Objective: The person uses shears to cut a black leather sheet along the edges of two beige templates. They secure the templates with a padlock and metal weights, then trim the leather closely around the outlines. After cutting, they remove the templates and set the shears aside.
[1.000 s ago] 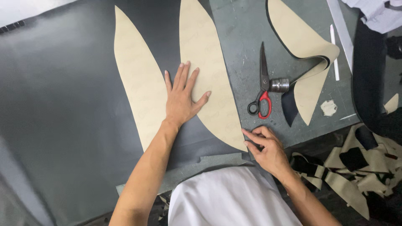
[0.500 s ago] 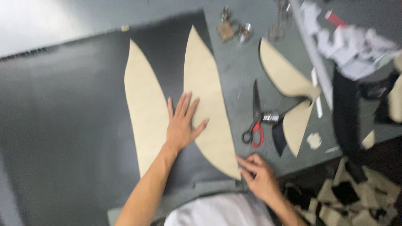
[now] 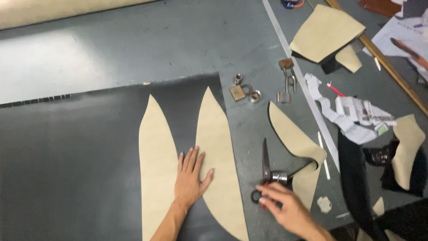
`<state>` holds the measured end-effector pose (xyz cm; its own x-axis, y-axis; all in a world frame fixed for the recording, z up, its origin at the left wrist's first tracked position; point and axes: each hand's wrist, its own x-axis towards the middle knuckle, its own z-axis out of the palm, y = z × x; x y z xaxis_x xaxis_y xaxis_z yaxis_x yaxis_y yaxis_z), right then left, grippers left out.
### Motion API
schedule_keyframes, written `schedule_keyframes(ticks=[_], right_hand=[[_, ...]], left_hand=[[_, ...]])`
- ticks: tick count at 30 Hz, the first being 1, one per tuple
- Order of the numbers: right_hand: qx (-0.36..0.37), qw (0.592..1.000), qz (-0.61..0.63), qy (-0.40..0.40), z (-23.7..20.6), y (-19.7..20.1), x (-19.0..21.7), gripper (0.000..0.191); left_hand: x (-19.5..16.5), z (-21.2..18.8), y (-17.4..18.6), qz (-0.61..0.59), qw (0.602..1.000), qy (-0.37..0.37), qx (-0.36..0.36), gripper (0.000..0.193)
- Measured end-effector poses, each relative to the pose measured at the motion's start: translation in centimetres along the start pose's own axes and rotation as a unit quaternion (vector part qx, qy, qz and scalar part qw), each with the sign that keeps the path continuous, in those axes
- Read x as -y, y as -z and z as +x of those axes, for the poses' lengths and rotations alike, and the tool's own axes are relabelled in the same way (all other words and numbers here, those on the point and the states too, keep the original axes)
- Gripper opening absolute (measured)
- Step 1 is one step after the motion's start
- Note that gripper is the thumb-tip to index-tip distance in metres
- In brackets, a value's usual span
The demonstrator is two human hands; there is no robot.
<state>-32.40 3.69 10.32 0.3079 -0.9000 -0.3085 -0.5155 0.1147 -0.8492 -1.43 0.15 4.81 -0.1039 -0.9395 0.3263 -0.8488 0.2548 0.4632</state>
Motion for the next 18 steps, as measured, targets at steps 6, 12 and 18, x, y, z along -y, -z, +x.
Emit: schedule_keyframes(ticks=[6, 12, 18], right_hand=[[-0.087, 0.993, -0.057, 0.063, 11.0, 12.8, 0.7, 0.037], [-0.145, 0.969, -0.127, 0.155, 24.7, 22.9, -1.4, 0.031], [-0.210, 0.925, -0.201, 0.244, 39.8, 30.5, -4.3, 0.029]], left_hand=[[-0.2, 0.8, -0.9, 0.025, 1.000, 0.014, 0.000, 0.053], [3.5, 0.1, -5.6, 0.100, 0.995, -0.013, -0.010, 0.050], [6.7, 1.2, -10.8, 0.245, 0.968, 0.045, -0.031, 0.032]])
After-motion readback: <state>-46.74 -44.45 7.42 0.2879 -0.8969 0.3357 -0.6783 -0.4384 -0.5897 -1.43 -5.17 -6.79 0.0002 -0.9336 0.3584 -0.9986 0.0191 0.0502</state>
